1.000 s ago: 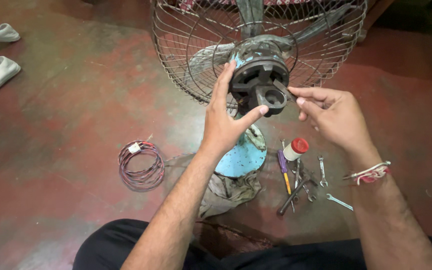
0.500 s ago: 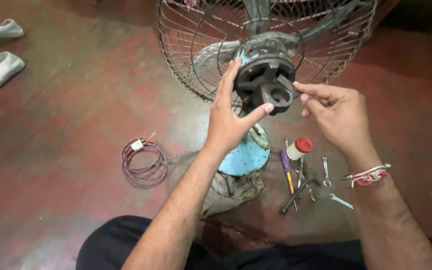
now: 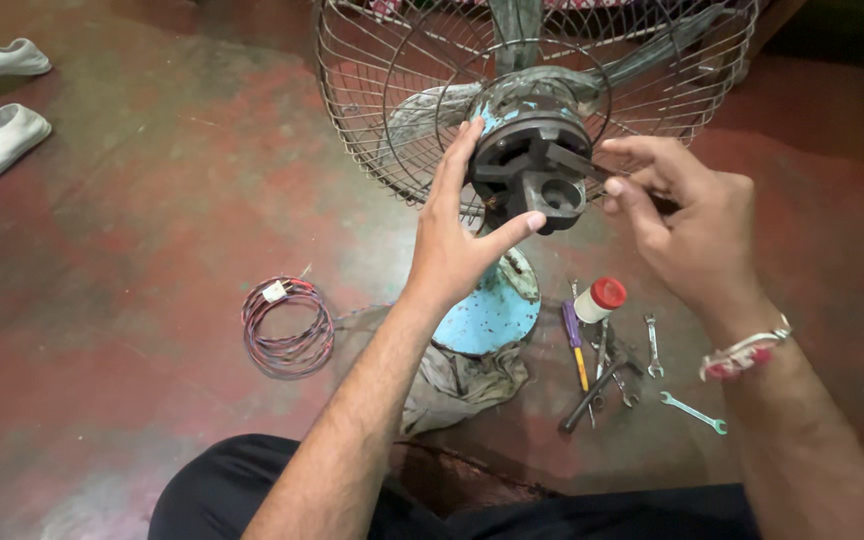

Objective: The person sits on the floor servicing a pedestal fan. They hold the fan's rear motor housing, work at it with a small hand tool, wipe parts with a cloth, and continue manipulating the housing and blade assembly.

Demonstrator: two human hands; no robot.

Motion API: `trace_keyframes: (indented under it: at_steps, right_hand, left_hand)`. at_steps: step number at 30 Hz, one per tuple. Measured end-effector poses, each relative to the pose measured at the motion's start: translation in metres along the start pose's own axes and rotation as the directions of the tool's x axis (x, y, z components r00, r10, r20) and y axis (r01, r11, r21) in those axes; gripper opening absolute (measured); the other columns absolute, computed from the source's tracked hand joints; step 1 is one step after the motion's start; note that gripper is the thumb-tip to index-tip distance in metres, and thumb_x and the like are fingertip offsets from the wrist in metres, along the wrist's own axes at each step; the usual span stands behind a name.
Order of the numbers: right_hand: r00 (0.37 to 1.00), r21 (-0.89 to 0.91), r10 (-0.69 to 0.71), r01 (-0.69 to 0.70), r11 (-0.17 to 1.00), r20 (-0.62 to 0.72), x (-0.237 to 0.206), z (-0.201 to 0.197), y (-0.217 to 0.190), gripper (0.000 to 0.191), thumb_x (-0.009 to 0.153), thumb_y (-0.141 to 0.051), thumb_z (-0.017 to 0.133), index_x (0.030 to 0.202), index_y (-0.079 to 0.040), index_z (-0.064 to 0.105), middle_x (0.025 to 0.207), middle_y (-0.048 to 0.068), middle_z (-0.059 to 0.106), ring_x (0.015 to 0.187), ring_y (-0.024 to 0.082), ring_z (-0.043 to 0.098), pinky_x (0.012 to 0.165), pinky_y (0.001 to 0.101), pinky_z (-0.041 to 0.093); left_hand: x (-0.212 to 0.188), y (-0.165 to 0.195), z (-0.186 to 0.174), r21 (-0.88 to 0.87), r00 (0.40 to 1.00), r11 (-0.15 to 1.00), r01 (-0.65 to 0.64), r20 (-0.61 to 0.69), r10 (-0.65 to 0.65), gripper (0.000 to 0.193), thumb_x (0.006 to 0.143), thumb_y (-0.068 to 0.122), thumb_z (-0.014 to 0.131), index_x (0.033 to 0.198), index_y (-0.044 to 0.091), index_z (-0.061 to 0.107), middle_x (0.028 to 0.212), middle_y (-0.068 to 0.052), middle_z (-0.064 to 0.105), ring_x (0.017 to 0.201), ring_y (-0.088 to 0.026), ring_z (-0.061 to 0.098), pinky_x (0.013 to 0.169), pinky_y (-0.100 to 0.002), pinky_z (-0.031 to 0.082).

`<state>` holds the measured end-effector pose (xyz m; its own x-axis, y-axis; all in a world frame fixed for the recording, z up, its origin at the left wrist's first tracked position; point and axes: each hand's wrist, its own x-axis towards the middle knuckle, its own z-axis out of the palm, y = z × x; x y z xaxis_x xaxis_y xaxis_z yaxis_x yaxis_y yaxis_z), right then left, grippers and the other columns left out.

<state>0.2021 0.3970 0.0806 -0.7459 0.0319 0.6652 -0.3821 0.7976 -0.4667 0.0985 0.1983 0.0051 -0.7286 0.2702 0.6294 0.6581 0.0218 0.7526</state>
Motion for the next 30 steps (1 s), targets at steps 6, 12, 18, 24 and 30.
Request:
trace_keyframes:
  at_steps: [6, 12, 18, 24, 30]
  right_hand:
    - [0.985, -0.196, -0.168, 0.16, 0.967, -0.025, 0.014, 0.009, 0.012, 0.009, 0.105, -0.005, 0.076, 0.114, -0.004, 0.074, 0.096, 0.01, 0.076, 0.082, 0.018, 0.075, 0.068, 0.0298, 0.056]
    - [0.974, -0.32, -0.228, 0.215, 0.923, -0.005, 0.006, 0.021, 0.023, 0.005, 0.103, -0.004, 0.076, 0.106, -0.007, 0.074, 0.093, 0.008, 0.076, 0.083, 0.02, 0.076, 0.075, 0.0316, 0.058]
    - [0.965, -0.369, -0.255, 0.217, 0.904, -0.058, 0.005, 0.021, 0.029, 0.007, 0.106, -0.007, 0.079, 0.11, -0.007, 0.073, 0.091, 0.007, 0.075, 0.074, 0.025, 0.07, 0.066, 0.0366, 0.051]
    - [0.953, -0.376, -0.301, 0.265, 0.888, -0.04, 0.005, 0.024, 0.029, 0.009, 0.107, -0.01, 0.08, 0.105, -0.008, 0.072, 0.09, 0.008, 0.073, 0.079, 0.025, 0.072, 0.068, 0.034, 0.054]
    - [0.952, -0.374, -0.303, 0.264, 0.889, -0.048, 0.003, 0.025, 0.03, 0.009, 0.102, -0.008, 0.08, 0.109, -0.007, 0.074, 0.095, 0.01, 0.074, 0.08, 0.027, 0.071, 0.07, 0.0371, 0.054]
  left_hand:
    - [0.0, -0.002, 0.0, 0.03, 1.0, 1.0, -0.007, -0.006, 0.008, 0.105, 0.079, 0.039, 0.091, 0.163, 0.01, 0.034, 0.168, -0.021, 0.039, 0.159, -0.033, 0.039, 0.13, -0.044, 0.034]
    - [0.0, -0.004, 0.0, 0.034, 1.0, 0.999, -0.018, -0.008, 0.018, 0.105, 0.078, 0.04, 0.091, 0.162, 0.011, 0.035, 0.168, -0.021, 0.039, 0.159, -0.033, 0.038, 0.13, -0.044, 0.034]
    - [0.0, -0.005, 0.001, 0.015, 1.0, 1.0, -0.017, -0.004, 0.017, 0.104, 0.08, 0.039, 0.09, 0.162, 0.01, 0.034, 0.168, -0.02, 0.041, 0.159, -0.032, 0.04, 0.131, -0.043, 0.035]
    - [-0.001, -0.004, 0.0, 0.027, 1.0, 1.0, -0.011, -0.01, 0.012, 0.106, 0.079, 0.037, 0.092, 0.163, 0.009, 0.034, 0.168, -0.02, 0.038, 0.159, -0.032, 0.038, 0.129, -0.043, 0.035]
    - [0.0, -0.004, 0.001, 0.013, 0.999, 0.999, -0.036, -0.012, 0.036, 0.105, 0.08, 0.038, 0.091, 0.163, 0.009, 0.033, 0.169, -0.018, 0.039, 0.16, -0.032, 0.039, 0.131, -0.043, 0.037]
